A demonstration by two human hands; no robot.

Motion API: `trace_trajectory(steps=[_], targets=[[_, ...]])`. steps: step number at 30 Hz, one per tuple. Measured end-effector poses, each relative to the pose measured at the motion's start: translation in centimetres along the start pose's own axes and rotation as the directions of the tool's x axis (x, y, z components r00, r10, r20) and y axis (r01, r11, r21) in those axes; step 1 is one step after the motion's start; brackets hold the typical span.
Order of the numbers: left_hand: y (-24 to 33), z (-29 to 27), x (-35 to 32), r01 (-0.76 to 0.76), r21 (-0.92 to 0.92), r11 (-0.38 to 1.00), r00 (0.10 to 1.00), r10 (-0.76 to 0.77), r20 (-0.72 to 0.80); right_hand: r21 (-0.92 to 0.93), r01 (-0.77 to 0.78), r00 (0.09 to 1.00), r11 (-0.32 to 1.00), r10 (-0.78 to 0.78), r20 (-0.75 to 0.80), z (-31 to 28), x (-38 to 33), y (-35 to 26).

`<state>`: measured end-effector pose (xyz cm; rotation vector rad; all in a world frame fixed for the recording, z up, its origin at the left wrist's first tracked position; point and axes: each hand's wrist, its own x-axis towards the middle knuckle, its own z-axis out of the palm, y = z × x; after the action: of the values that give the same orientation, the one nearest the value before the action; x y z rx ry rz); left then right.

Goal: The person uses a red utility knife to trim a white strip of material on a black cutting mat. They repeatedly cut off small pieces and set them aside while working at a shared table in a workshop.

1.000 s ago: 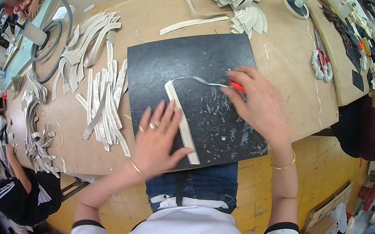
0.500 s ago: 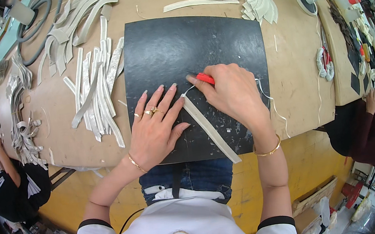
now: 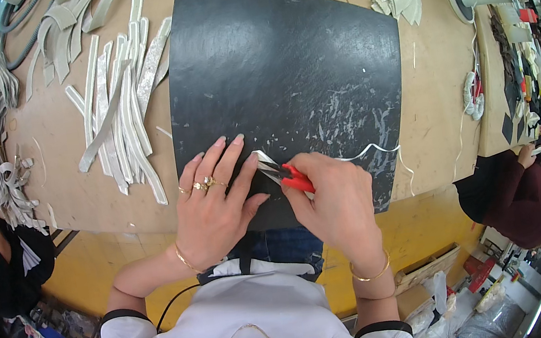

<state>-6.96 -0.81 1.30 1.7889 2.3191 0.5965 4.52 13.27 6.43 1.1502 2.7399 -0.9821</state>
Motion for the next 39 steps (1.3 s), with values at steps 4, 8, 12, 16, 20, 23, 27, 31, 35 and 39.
trace_trajectory(steps=[4, 8, 12, 16, 20, 23, 27, 31, 35, 39], targets=[[-0.6, 0.5, 0.2, -0.036, 0.026, 0.999, 0.997, 0.038, -0.064, 0.072, -0.075, 0.995, 0.995, 0.079, -0.057, 0.8, -1.2, -0.2], [-0.8, 0.8, 0.1, -0.046, 0.002, 0.999, 0.995, 0.045, -0.09, 0.057, -0.138, 0.99, 0.989, 0.139, -0.019, 0.9, -1.2, 0.1], [-0.8, 1.2, 0.0, -0.057, 0.014, 0.998, 0.991, 0.059, -0.123, 0.072, -0.129, 0.992, 0.989, 0.129, 0.004, 1.2, -1.3, 0.2], [-0.7, 0.9, 0.2, -0.045, -0.02, 0.999, 0.991, 0.042, -0.127, 0.013, -0.116, 0.99, 0.993, 0.114, 0.084, 1.1, -1.1, -0.1], [-2.4, -0.2, 1.6, -0.044, -0.319, 0.947, 0.995, 0.014, -0.097, 0.018, -0.145, 0.987, 0.989, 0.143, 0.078, 0.5, -0.5, -0.7], [-3.9, -0.6, 3.3, -0.026, -0.429, 0.903, 0.993, -0.025, -0.113, -0.004, -0.19, 0.975, 0.982, 0.189, 0.114, -0.2, 0.5, -0.9], [-4.1, -0.8, 4.6, -0.033, -0.436, 0.899, 0.997, -0.001, -0.076, 0.006, -0.151, 0.986, 0.989, 0.15, 0.07, 0.3, 1.9, -1.1], [-3.9, -0.8, 5.1, 0.012, -0.42, 0.907, 0.999, -0.028, -0.033, 0.043, -0.18, 0.982, 0.983, 0.177, 0.066, 0.9, 2.6, -1.0], [-3.9, -0.6, 5.2, 0.024, -0.41, 0.912, 0.998, -0.043, -0.036, 0.08, -0.189, 0.982, 0.979, 0.188, 0.015, 1.1, 2.7, -0.9], [-4.2, -0.4, 5.2, -0.003, -0.429, 0.903, 0.997, -0.029, -0.069, 0.056, -0.195, 0.98, 0.979, 0.197, -0.024, 1.0, 3.1, -0.8]])
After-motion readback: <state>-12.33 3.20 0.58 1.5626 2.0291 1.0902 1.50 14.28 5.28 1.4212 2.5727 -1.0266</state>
